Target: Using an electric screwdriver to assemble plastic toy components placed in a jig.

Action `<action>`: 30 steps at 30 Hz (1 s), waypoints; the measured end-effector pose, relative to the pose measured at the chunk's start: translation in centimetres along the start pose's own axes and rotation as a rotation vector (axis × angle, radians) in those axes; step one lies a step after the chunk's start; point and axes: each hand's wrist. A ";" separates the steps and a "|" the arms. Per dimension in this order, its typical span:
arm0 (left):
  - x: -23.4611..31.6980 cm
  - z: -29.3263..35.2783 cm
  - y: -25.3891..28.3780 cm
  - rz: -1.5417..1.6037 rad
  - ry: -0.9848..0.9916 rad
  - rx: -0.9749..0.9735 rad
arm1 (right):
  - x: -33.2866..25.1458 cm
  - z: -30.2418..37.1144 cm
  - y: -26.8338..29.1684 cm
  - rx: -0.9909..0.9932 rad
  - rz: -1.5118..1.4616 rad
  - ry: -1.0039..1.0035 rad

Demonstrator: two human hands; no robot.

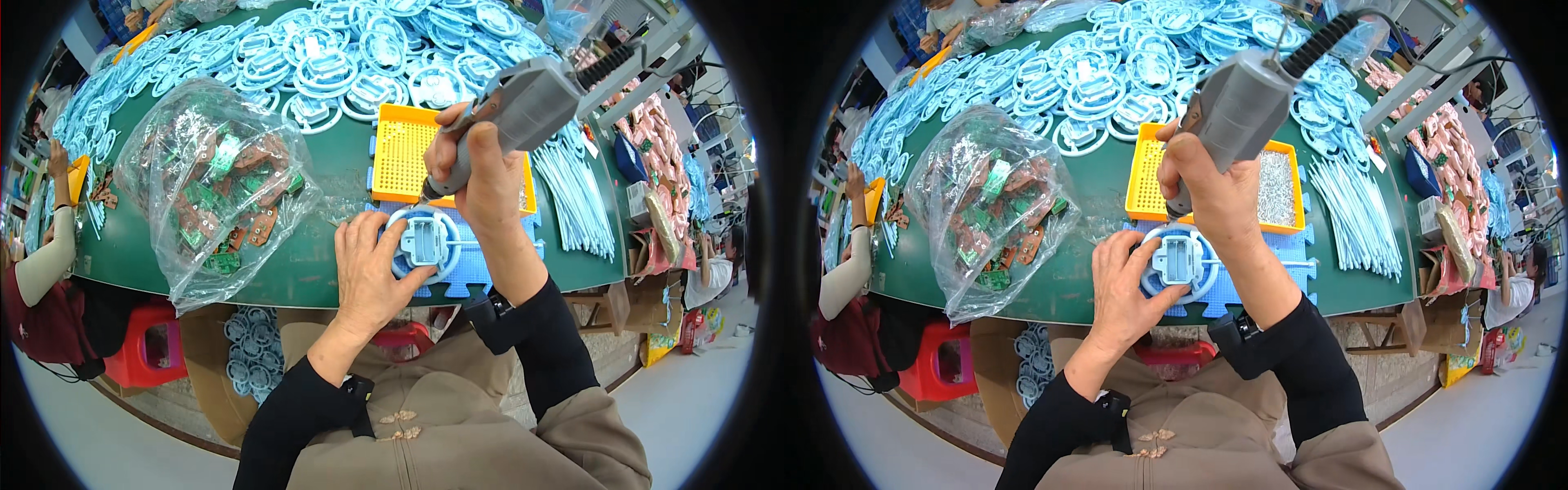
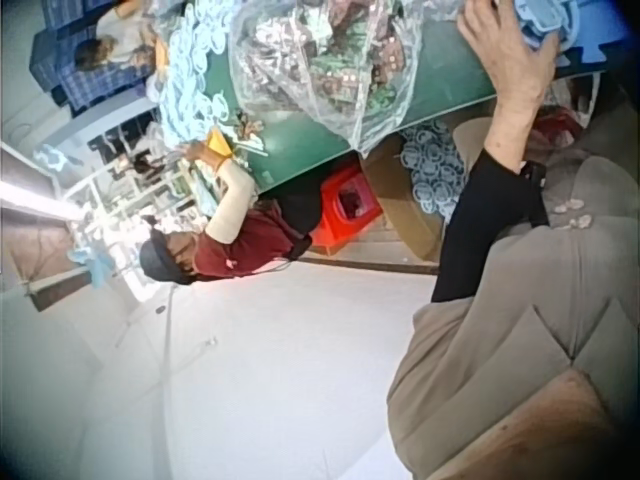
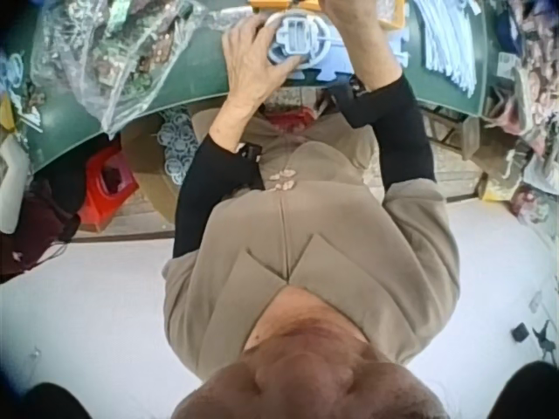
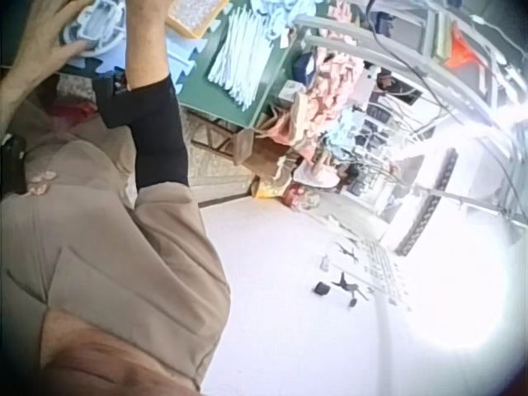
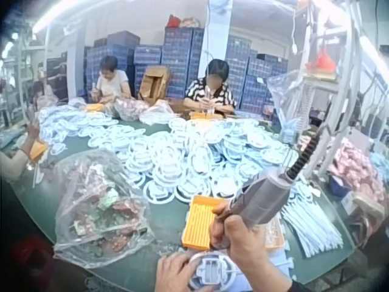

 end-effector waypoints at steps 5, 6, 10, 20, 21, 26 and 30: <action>0.2 -0.3 0.1 -0.016 -0.002 0.001 | 0.8 0.0 -0.3 0.039 0.019 -0.049; 0.1 -0.2 0.1 -0.019 0.000 0.000 | 0.9 0.0 -0.4 0.040 0.018 -0.052; -0.3 0.1 -0.3 0.009 0.012 -0.029 | 1.0 -0.2 -0.9 0.051 0.017 -0.099; -0.1 -0.7 0.2 -0.011 0.037 -0.099 | 1.9 -1.8 -1.0 -0.108 0.024 -0.262; -0.3 -0.6 0.2 -0.015 0.041 -0.130 | 1.9 -1.9 -1.1 -0.100 0.050 -0.271; -0.6 -1.4 0.3 0.014 0.020 -0.155 | 2.5 -2.5 -0.1 -0.115 -0.093 -0.307; -0.4 -2.0 0.8 0.046 -0.011 -0.206 | 2.3 -2.4 0.4 -0.142 -0.024 -0.261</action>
Point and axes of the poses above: each hand's wrist, its own z-axis away from the middle knuckle, its own y-axis out of the back of the hand, x = y × z, and after that the axes turned 6 degrees about -z, right-handed
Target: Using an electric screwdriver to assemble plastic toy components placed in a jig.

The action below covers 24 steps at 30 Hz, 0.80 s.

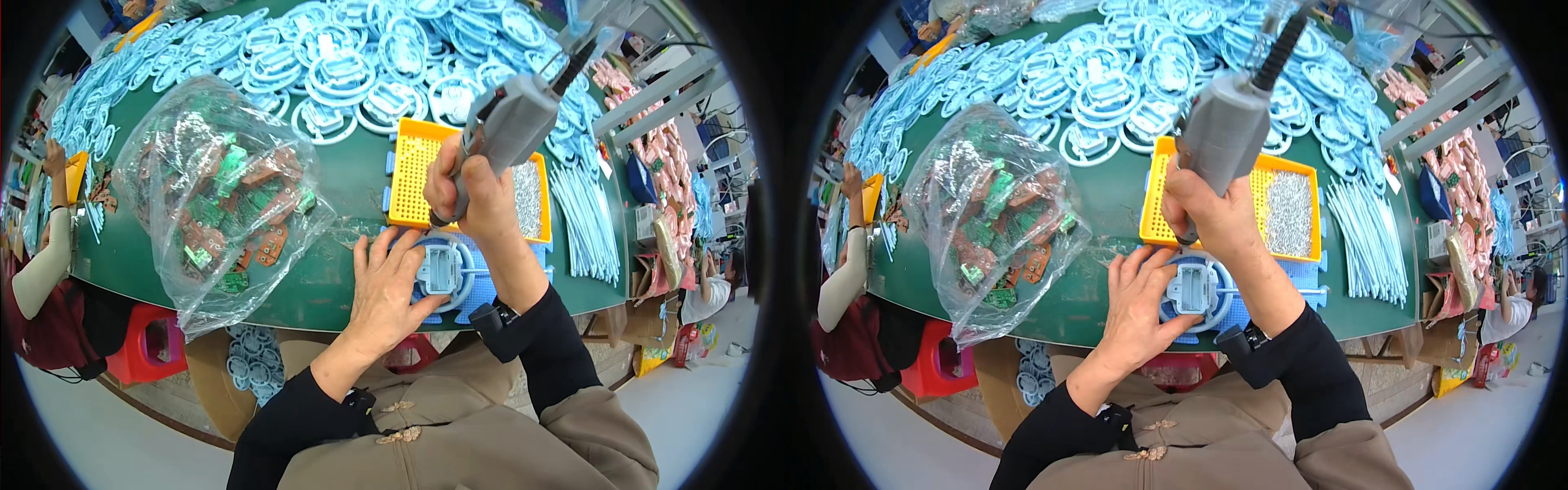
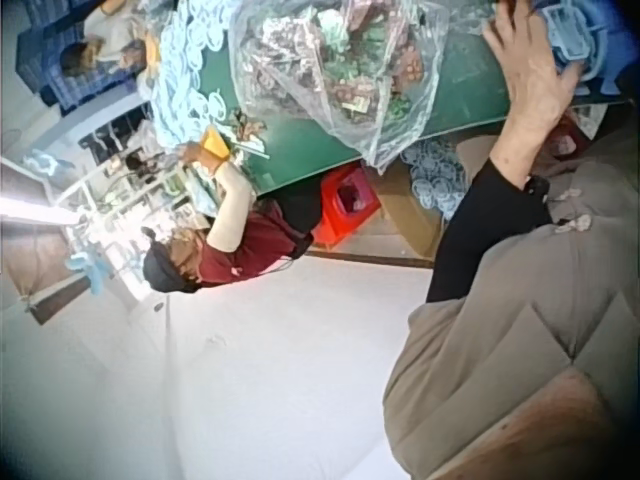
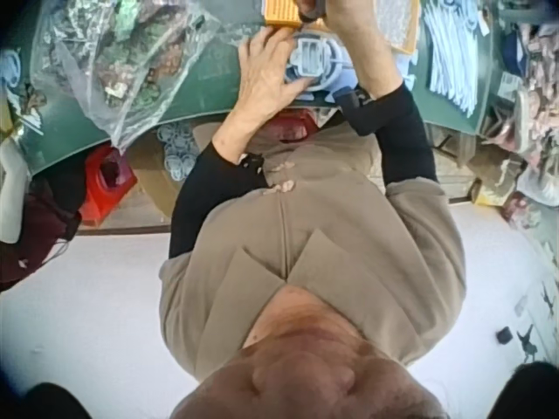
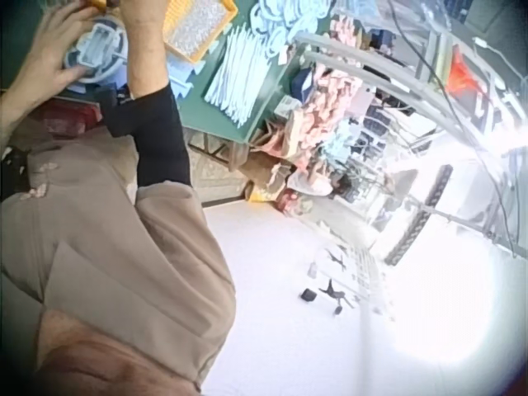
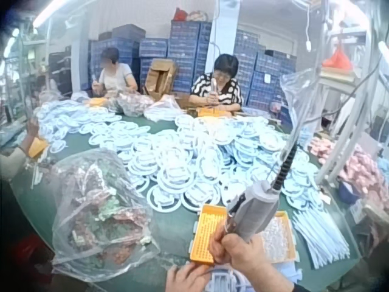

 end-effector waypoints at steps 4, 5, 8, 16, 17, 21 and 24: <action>-0.6 0.1 -0.2 0.027 0.002 -0.010 | -0.7 0.7 -1.3 0.152 0.046 0.013; -0.5 0.5 -0.3 0.023 -0.006 0.005 | -1.1 1.1 -1.2 0.103 -0.007 -0.035; -1.0 1.0 -0.9 0.119 -0.011 0.090 | -2.8 -0.9 -0.9 -0.016 -0.021 0.172; -0.7 0.8 -0.7 0.075 0.006 0.136 | 1.3 -7.8 0.5 0.188 -0.027 0.217; -0.9 0.8 -0.7 0.076 0.014 0.131 | 1.7 -8.0 0.3 0.224 0.015 0.193; -0.9 0.6 -0.8 0.080 0.006 0.145 | 2.1 -8.4 0.6 0.223 0.045 0.229; -0.8 0.7 -0.3 0.144 0.006 0.187 | 1.1 -8.3 0.5 0.210 -0.015 0.241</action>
Point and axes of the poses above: each hand's wrist, its own z-axis away from the middle knuckle, its own y-axis out of the back of the hand, x = y × z, and after that the axes turned 6 degrees about -z, right-handed
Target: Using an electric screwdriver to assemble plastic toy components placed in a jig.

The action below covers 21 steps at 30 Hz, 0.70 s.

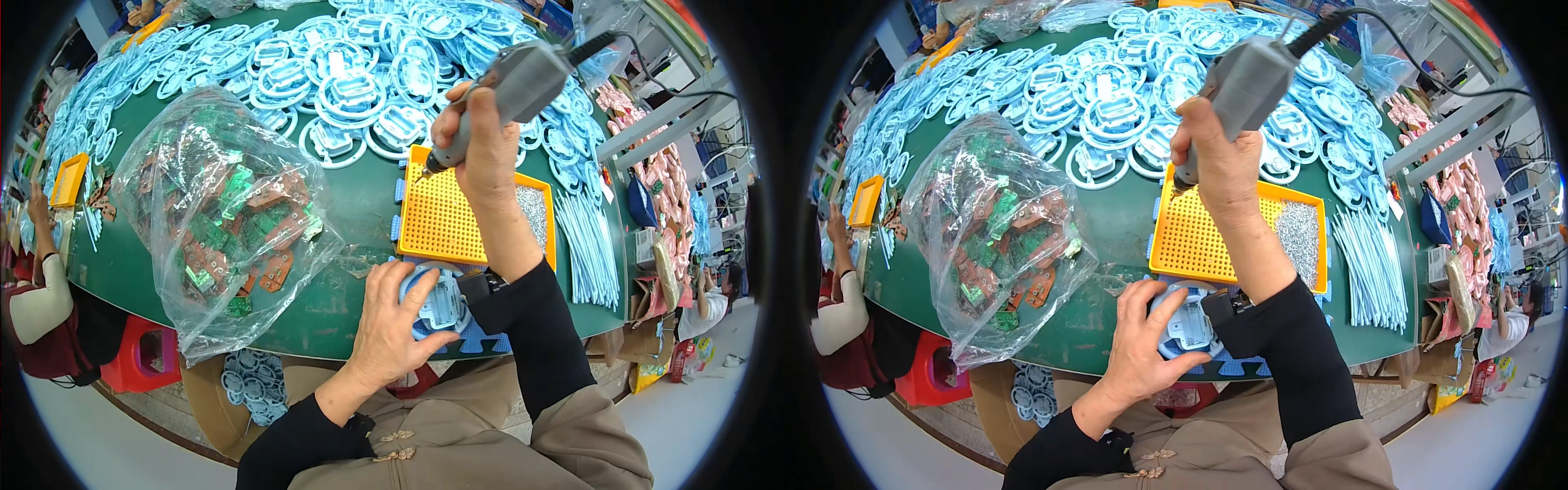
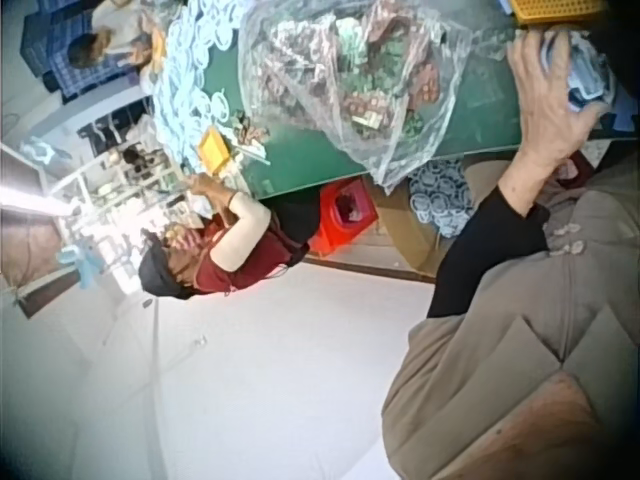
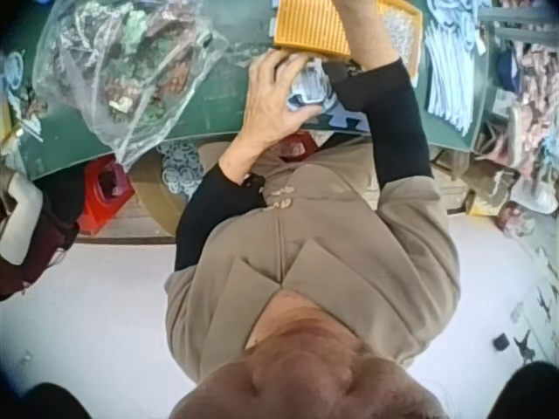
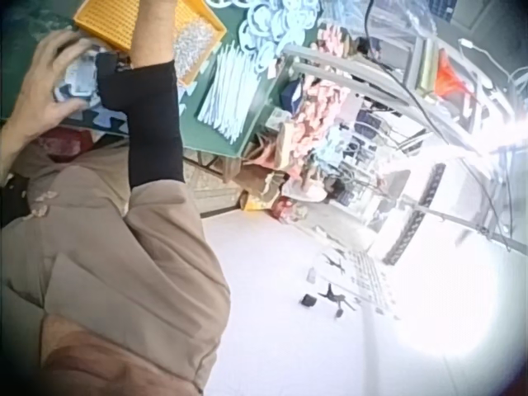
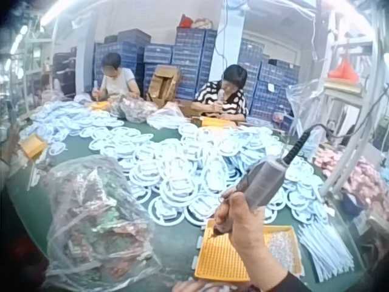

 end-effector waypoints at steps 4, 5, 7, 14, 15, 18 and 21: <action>-0.1 -0.6 1.2 -0.062 -0.042 0.186 | -4.4 2.2 -1.2 -0.031 -0.232 0.055; -0.3 -1.4 1.4 -0.077 -0.050 0.271 | -5.5 3.0 -1.7 -0.054 -0.229 0.044; -0.1 -3.3 1.6 -0.116 -0.043 0.334 | -7.3 4.8 -1.8 -0.077 -0.187 0.033; 0.7 -2.3 2.0 -0.056 -0.161 0.213 | -9.7 9.5 -1.8 -0.121 -0.173 0.008; 1.0 -1.7 2.1 -0.052 -0.173 0.203 | -10.0 10.0 -1.9 -0.115 -0.175 0.009; 1.7 -0.3 2.1 -0.028 -0.166 0.196 | -10.5 11.3 -2.0 -0.175 -0.198 0.015; 2.4 0.9 2.5 -0.045 -0.185 0.146 | -11.1 12.4 -2.1 -0.265 -0.116 0.015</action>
Point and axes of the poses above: each hand's wrist, its own z-axis away from the middle knuckle, its own y-axis out of the back of the hand, x = y × z, and after that the axes turned 6 degrees about -z, right-handed
